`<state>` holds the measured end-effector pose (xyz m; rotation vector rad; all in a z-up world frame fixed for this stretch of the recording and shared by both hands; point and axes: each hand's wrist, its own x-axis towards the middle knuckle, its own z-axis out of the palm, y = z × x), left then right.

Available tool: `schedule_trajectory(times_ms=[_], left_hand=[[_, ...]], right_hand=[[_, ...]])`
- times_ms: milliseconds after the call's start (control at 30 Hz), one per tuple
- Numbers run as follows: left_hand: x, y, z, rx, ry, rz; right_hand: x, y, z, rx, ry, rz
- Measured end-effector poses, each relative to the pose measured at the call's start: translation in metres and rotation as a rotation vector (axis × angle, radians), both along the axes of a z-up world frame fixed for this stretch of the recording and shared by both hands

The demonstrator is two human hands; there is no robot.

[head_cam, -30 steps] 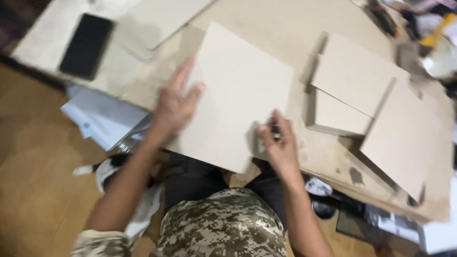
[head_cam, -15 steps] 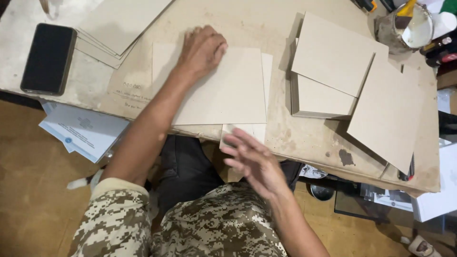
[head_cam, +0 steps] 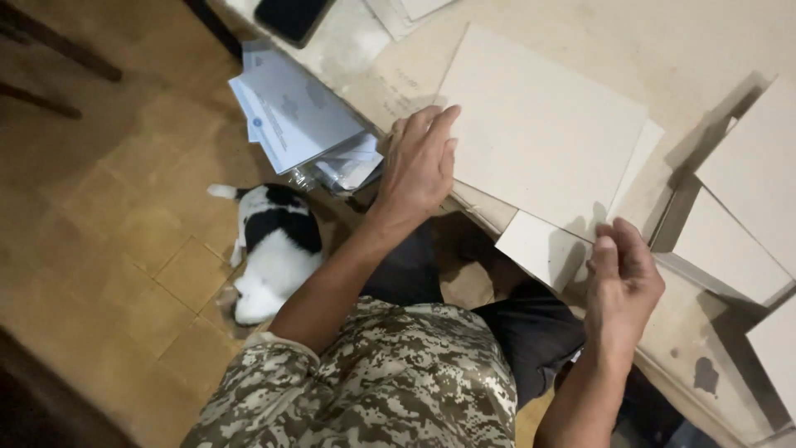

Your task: The person aligns a stack of white cardboard sheets on a work table, then uses a utility knife to cut along the edge of the stack. After cutting, the person separates the sheets and briefly handles a printed document before placing it back on the table.

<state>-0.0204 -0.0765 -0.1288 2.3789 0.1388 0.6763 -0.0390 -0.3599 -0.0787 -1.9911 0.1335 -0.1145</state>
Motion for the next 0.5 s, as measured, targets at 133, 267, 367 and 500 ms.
schedule_trajectory(times_ms=[133,267,367,500], left_hand=[[0.004,0.009,-0.006,-0.101,-0.125,-0.045],[-0.003,0.023,0.021,-0.309,-0.081,-0.140],[-0.012,0.029,0.034,-0.392,-0.095,-0.156],[-0.021,0.032,0.040,-0.372,-0.103,-0.173]], right_hand=[[0.002,-0.007,-0.018,0.124,-0.021,-0.060],[0.003,-0.005,-0.015,0.351,-0.060,-0.121],[0.001,-0.005,-0.004,0.437,-0.059,-0.174],[-0.008,-0.002,0.016,0.306,0.057,-0.249]])
